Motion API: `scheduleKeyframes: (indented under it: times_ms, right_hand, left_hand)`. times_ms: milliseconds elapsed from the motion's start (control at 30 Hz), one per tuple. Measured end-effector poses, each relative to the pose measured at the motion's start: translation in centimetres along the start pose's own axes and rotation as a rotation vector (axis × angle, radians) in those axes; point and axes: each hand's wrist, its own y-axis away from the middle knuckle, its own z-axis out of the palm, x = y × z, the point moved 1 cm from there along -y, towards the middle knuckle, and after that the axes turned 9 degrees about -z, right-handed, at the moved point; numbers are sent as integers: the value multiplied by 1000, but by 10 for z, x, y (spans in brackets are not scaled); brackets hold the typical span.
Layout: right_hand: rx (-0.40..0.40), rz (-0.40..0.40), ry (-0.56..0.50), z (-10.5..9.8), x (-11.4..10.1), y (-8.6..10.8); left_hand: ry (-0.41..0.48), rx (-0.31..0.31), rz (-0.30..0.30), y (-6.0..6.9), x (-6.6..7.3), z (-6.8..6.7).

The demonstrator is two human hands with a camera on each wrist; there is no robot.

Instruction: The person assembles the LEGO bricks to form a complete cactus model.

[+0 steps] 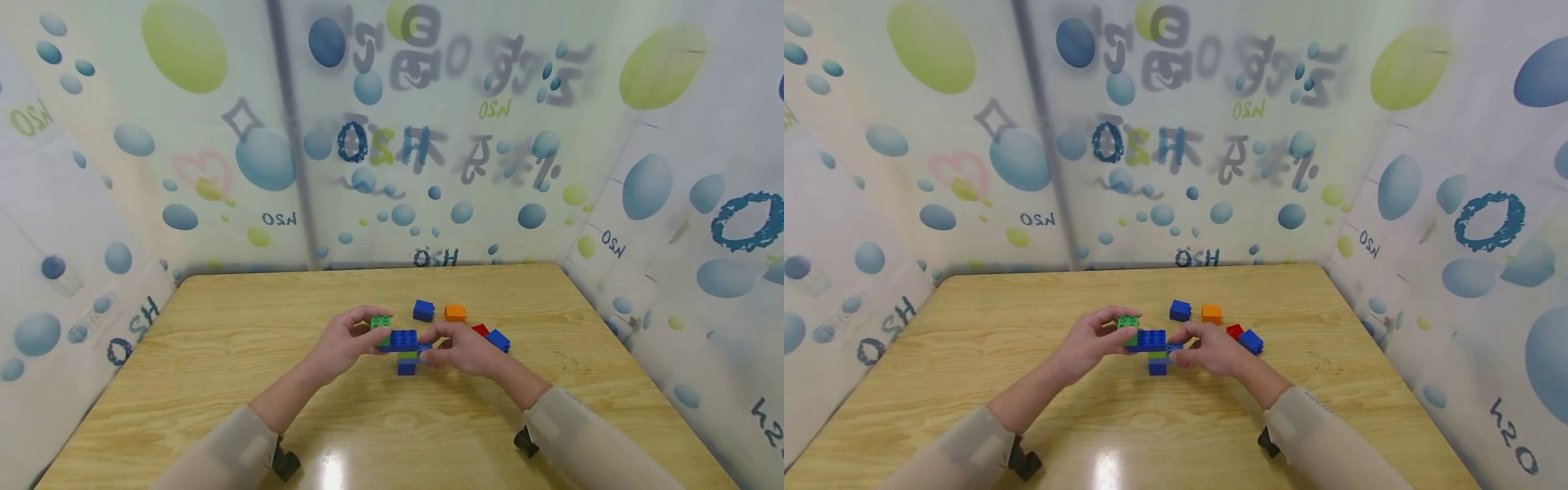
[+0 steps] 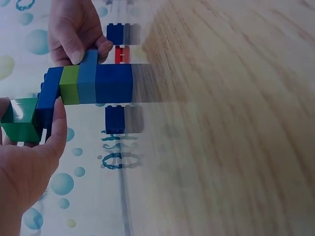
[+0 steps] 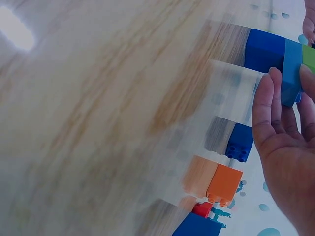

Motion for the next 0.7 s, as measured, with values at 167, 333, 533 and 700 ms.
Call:
scheduleKeyframes:
  times_ms: [167,333,533,700]
  right_hand:
    - [-1,2,-6,0,0,0]
    - [-5,-1,-12,0,2,0]
    - [-7,-3,-13,0,1,0]
    - [-8,-4,-10,0,-1,0]
  left_hand:
    - [9,9,17,-1,-1,1]
    - [23,5,28,-1,1,1]
    - [35,-3,37,-1,1,1]
    - [39,-8,41,0,3,1]
